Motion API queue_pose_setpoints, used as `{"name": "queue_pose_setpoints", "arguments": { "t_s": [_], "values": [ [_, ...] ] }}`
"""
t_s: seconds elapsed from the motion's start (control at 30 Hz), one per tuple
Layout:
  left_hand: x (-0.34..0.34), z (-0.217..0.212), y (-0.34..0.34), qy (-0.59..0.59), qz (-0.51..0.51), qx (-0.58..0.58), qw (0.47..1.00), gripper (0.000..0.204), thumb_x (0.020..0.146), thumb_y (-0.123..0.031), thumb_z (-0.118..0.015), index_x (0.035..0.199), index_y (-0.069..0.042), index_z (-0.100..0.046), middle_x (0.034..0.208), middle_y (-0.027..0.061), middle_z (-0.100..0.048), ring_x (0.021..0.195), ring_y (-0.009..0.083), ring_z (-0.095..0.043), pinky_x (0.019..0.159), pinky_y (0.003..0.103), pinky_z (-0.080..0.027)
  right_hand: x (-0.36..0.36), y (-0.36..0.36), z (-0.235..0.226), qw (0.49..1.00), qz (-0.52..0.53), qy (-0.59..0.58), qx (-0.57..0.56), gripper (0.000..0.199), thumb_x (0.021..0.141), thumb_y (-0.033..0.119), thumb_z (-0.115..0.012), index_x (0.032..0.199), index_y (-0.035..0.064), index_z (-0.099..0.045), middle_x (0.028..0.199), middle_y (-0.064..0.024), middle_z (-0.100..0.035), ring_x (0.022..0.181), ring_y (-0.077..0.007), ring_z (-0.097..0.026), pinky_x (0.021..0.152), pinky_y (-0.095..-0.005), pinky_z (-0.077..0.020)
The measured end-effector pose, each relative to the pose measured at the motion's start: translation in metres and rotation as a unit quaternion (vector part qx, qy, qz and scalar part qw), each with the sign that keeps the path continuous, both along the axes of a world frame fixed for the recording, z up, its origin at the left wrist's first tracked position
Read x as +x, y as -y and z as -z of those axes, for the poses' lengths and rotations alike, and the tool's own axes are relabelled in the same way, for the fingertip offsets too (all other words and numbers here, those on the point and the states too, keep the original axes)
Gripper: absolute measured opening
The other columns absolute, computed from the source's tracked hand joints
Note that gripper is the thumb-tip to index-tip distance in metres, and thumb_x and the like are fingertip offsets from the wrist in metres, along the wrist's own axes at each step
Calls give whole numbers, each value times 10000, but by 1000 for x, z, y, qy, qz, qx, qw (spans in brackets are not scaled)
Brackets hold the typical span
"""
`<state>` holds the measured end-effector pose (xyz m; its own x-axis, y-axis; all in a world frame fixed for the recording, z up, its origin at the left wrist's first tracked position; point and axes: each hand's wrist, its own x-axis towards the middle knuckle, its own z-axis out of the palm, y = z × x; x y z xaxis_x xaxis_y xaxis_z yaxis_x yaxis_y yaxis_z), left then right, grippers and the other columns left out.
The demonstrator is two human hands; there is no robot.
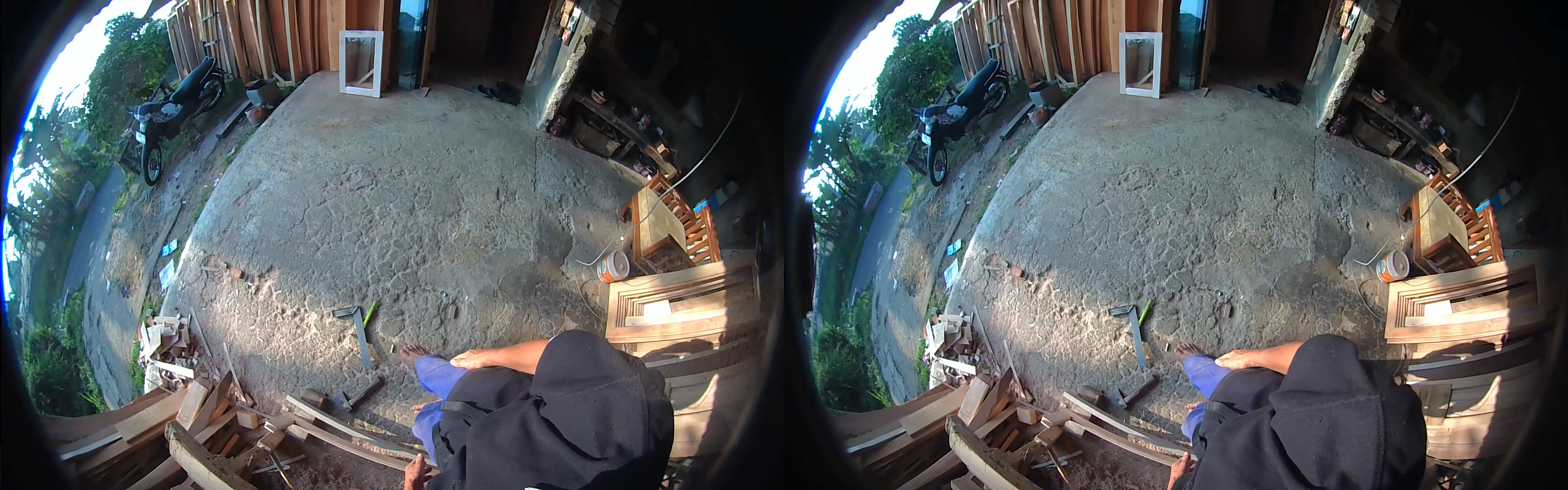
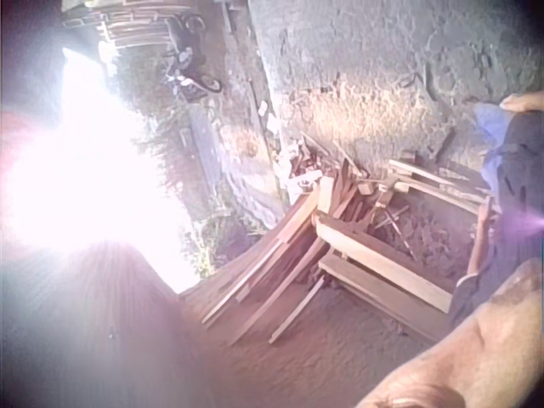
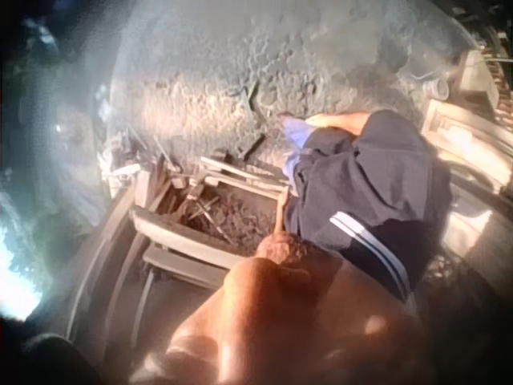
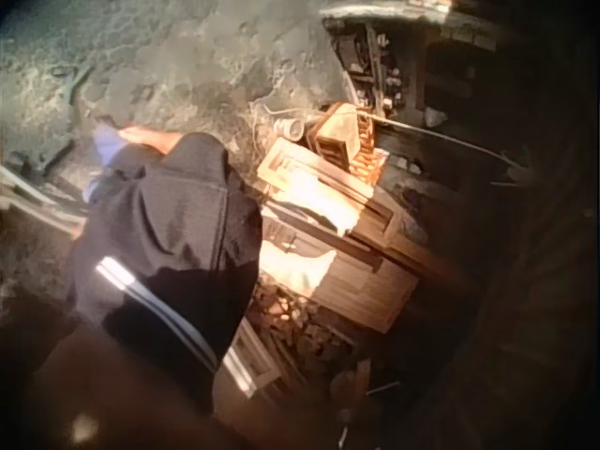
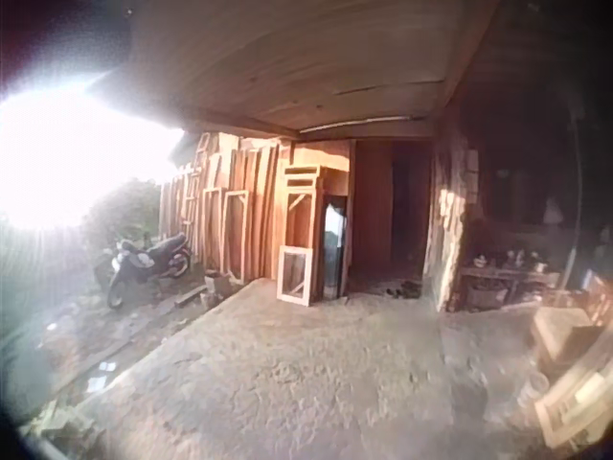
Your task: The person assembles a wooden frame by fitting curved and straight pieces together, using a hammer to secure joints. The person then stands, carries the frame, and places it against a wall.
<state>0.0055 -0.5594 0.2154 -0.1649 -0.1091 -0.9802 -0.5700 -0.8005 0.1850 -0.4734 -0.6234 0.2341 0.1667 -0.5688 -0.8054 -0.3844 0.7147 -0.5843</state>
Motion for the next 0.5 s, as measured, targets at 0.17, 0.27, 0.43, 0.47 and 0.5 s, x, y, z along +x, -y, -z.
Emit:
{"name": "queue_pose_setpoints", "arguments": {
  "t_s": [0.17,0.27,0.43,0.47,0.5],
  "values": [
    [-37,9,71,24,69,-69,995,520,991,-420,-618,1279,13,-629,1094,115,-744,900,246,-700,748,373,-553,-87,-60,46,971,96,-207,65,503,1037,486,-454,1052,74,-743,1126,-152,-735,1102,-318,-676,948,-431,-509],
    [-126,3,135,-2,54,-89,995,501,991,-401,-615,1264,20,-633,1077,125,-744,892,251,-704,748,374,-557,-139,-78,106,945,-178,-265,-65,404,1008,393,-509,958,69,-745,1025,-167,-737,1009,-325,-686,895,-449,-508],
    [-309,-24,257,-61,59,-136,987,471,991,-369,-611,1238,31,-641,1048,141,-744,879,260,-709,750,376,-564,-233,6,145,944,212,-243,68,369,962,364,-561,960,54,-761,1060,-178,-741,968,-324,-698,881,-450,-521],
    [-341,-31,281,-70,60,-145,985,465,991,-362,-610,1233,33,-642,1042,144,-744,876,262,-710,750,377,-566,-255,39,132,954,218,-199,55,385,947,378,-575,975,42,-763,1083,-185,-742,985,-338,-701,880,-459,-530],
    [-368,-38,303,-75,61,-155,983,459,991,-356,-609,1227,36,-643,1036,147,-744,874,263,-711,751,377,-567,-281,69,110,955,230,-175,68,405,933,392,-590,991,31,-765,1106,-191,-743,1002,-353,-705,880,-469,-538]
  ]
}}
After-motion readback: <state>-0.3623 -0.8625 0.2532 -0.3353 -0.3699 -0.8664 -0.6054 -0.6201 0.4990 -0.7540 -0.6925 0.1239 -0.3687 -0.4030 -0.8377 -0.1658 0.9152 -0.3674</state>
